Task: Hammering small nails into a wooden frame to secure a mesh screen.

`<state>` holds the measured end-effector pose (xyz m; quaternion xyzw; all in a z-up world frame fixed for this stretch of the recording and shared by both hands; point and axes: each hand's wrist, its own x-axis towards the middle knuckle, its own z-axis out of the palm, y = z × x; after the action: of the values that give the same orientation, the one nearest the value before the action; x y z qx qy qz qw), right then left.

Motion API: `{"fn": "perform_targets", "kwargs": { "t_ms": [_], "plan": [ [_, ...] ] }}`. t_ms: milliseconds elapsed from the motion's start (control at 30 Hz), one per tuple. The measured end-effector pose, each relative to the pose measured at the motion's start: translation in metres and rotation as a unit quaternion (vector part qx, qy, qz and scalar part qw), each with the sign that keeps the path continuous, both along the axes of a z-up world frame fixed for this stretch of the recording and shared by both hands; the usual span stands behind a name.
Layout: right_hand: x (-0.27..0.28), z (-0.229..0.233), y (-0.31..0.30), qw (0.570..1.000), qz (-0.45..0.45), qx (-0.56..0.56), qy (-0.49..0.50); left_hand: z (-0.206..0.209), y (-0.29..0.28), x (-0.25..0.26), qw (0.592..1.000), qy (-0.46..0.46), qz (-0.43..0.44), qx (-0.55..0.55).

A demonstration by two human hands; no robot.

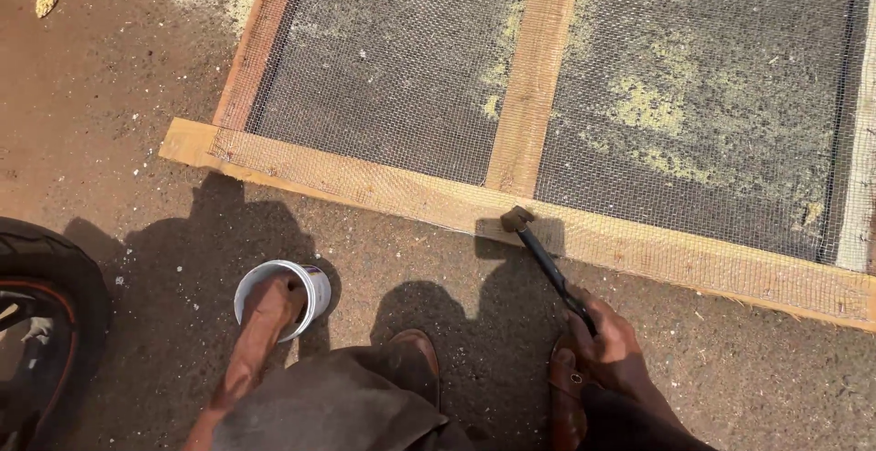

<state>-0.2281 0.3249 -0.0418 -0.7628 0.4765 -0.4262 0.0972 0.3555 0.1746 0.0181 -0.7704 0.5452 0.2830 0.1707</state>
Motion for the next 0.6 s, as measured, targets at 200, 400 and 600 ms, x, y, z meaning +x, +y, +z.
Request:
{"fn": "perform_targets", "kwargs": {
  "t_ms": [200, 400, 600],
  "plan": [
    [0.028, 0.06, -0.02, 0.997, 0.015, 0.056, -0.048, 0.069, -0.003, -0.037, 0.998, 0.006, 0.064, -0.019],
    [0.04, 0.1, -0.024, 0.932, -0.115, 0.342, -0.041, 0.055, 0.016, -0.017, 0.999, 0.022, 0.014, -0.047],
    [0.043, 0.109, -0.027, 0.933, -0.121, 0.324, -0.095, 0.021, 0.064, 0.015, 0.997, 0.035, -0.033, -0.054]
  ]
}}
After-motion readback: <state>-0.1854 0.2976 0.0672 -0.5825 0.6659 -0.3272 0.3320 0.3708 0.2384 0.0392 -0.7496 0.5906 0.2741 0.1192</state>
